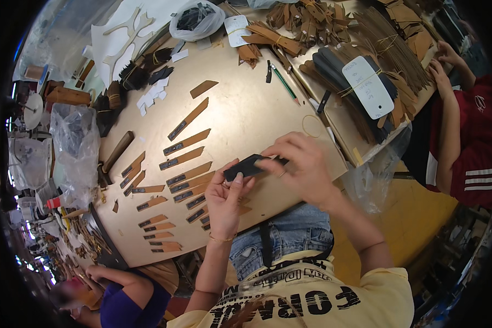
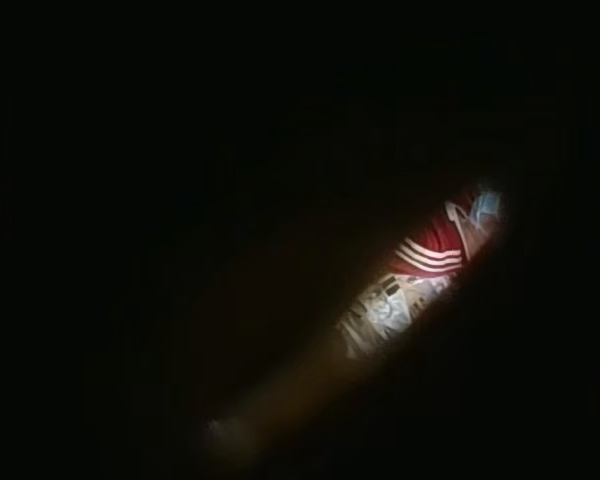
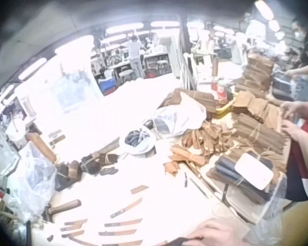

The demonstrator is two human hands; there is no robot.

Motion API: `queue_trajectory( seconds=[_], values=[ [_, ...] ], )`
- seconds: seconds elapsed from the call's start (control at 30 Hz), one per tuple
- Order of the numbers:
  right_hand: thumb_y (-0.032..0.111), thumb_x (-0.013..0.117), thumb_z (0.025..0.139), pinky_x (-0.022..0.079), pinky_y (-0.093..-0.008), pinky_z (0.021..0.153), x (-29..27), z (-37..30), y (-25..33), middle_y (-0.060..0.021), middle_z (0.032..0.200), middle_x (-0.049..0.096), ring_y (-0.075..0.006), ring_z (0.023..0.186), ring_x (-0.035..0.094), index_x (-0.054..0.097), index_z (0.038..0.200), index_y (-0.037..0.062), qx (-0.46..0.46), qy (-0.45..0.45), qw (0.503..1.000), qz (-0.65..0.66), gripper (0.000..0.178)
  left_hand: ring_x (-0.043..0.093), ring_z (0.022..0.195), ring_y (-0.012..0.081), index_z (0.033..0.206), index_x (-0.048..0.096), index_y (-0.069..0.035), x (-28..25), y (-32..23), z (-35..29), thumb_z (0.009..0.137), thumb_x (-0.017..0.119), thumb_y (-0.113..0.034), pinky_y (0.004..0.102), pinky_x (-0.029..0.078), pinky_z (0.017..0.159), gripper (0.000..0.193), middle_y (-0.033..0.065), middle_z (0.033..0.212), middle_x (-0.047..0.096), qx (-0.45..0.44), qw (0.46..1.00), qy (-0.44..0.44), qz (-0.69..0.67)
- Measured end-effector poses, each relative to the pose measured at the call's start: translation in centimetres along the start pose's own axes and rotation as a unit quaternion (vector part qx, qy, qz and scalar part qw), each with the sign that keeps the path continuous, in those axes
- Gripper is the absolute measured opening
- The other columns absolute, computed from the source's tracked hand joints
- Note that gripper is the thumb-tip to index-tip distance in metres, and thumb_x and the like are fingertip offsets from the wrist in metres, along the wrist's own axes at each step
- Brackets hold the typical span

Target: The person arranges and aligns small leather pieces on a workbench, placing dark strips onto light tan pieces and then adding black triangular pieces. They handle the pieces by hand, organizing them into neat rows and bundles.

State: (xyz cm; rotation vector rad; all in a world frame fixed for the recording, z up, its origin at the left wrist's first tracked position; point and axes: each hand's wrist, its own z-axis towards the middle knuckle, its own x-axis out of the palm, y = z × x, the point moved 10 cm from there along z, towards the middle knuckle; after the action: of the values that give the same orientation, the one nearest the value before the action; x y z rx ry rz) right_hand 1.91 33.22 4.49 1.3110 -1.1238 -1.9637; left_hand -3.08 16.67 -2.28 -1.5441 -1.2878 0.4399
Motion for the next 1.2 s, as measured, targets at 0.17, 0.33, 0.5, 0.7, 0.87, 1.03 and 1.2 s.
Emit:
queue_trajectory(
  seconds=[0.17, 0.33, 0.5, 0.7, 0.87, 1.03, 1.2],
  values=[
    [0.012, 0.081, 0.076, 0.049, -0.0337, 0.079, 1.6, 0.1, 0.0, -0.0086, 0.096, 0.062, -0.0242, 0.089, 0.061, 0.069, 0.093, 0.0027, 0.047, 0.016, 0.999, -0.006, 0.024, 0.069, 0.097, 0.0162, 0.125, 0.053, 0.005, 0.5, 0.0, -0.4, 0.100, 0.055, -0.005, 0.0272, 0.057, 0.091, 0.027, 0.0134, 0.109, 0.068, 0.010, 1.000, 0.016, 0.007],
    [0.009, 0.080, 0.075, 0.048, -0.0347, 0.079, 1.4, -0.1, 1.0, -0.0080, 0.094, 0.062, -0.0232, 0.089, 0.061, 0.067, 0.087, 0.0031, -0.008, 0.004, 0.999, -0.039, 0.018, 0.070, 0.096, 0.0184, 0.119, 0.056, 0.003, 0.2, 0.4, -0.4, 0.101, 0.055, -0.010, 0.0302, 0.059, 0.088, 0.022, 0.0131, 0.108, 0.068, -0.003, 0.998, 0.000, -0.055],
    [0.008, 0.079, 0.075, 0.044, -0.0361, 0.080, -0.6, -1.5, 1.3, -0.0034, 0.088, 0.064, -0.0221, 0.087, 0.059, 0.069, 0.085, 0.0069, -0.041, 0.005, 0.999, 0.000, 0.015, 0.071, 0.092, 0.0188, 0.109, 0.060, 0.001, 0.4, 0.6, 0.0, 0.102, 0.055, -0.016, 0.0313, 0.061, 0.084, 0.019, 0.0111, 0.104, 0.068, -0.035, 0.991, 0.027, -0.124],
    [0.005, 0.077, 0.078, 0.047, -0.0342, 0.075, -3.1, -3.5, -2.6, -0.0061, 0.084, 0.064, -0.0232, 0.089, 0.060, 0.069, 0.085, 0.0025, 0.085, 0.046, 0.995, 0.013, 0.011, 0.070, 0.085, 0.0168, 0.109, 0.060, 0.000, -1.4, 0.0, 0.9, 0.102, 0.055, -0.014, 0.0307, 0.061, 0.083, 0.017, 0.0087, 0.099, 0.068, -0.006, 0.989, -0.026, -0.145],
    [0.017, 0.076, 0.082, 0.046, -0.0379, 0.079, -2.7, -3.8, -0.9, -0.0076, 0.086, 0.065, -0.0245, 0.092, 0.060, 0.070, 0.097, 0.0047, 0.016, 0.008, 0.971, -0.237, 0.020, 0.070, 0.085, 0.0160, 0.109, 0.059, 0.002, -1.1, 0.2, 1.1, 0.101, 0.056, -0.013, 0.0304, 0.061, 0.082, 0.017, 0.0094, 0.099, 0.068, -0.001, 0.995, -0.032, -0.096],
    [0.015, 0.077, 0.080, 0.045, -0.0357, 0.075, -3.0, -2.7, -0.7, -0.0095, 0.088, 0.065, -0.0259, 0.085, 0.061, 0.070, 0.105, 0.0054, 0.051, -0.082, 0.995, -0.005, 0.027, 0.070, 0.092, 0.0188, 0.111, 0.059, 0.004, 1.0, 0.7, 0.5, 0.102, 0.055, -0.016, 0.0314, 0.061, 0.084, 0.022, 0.0136, 0.104, 0.068, -0.022, 0.998, -0.005, -0.057],
    [-0.001, 0.072, 0.081, 0.049, -0.0315, 0.075, -1.5, -0.8, 1.0, -0.0088, 0.086, 0.066, -0.0246, 0.081, 0.063, 0.070, 0.096, 0.0009, -0.031, -0.041, 0.998, -0.042, 0.015, 0.069, 0.094, 0.0201, 0.119, 0.058, 0.005, 1.6, 0.4, 0.6, 0.102, 0.054, -0.018, 0.0322, 0.060, 0.086, 0.029, 0.0161, 0.110, 0.067, -0.022, 0.995, 0.000, -0.096]
  ],
)
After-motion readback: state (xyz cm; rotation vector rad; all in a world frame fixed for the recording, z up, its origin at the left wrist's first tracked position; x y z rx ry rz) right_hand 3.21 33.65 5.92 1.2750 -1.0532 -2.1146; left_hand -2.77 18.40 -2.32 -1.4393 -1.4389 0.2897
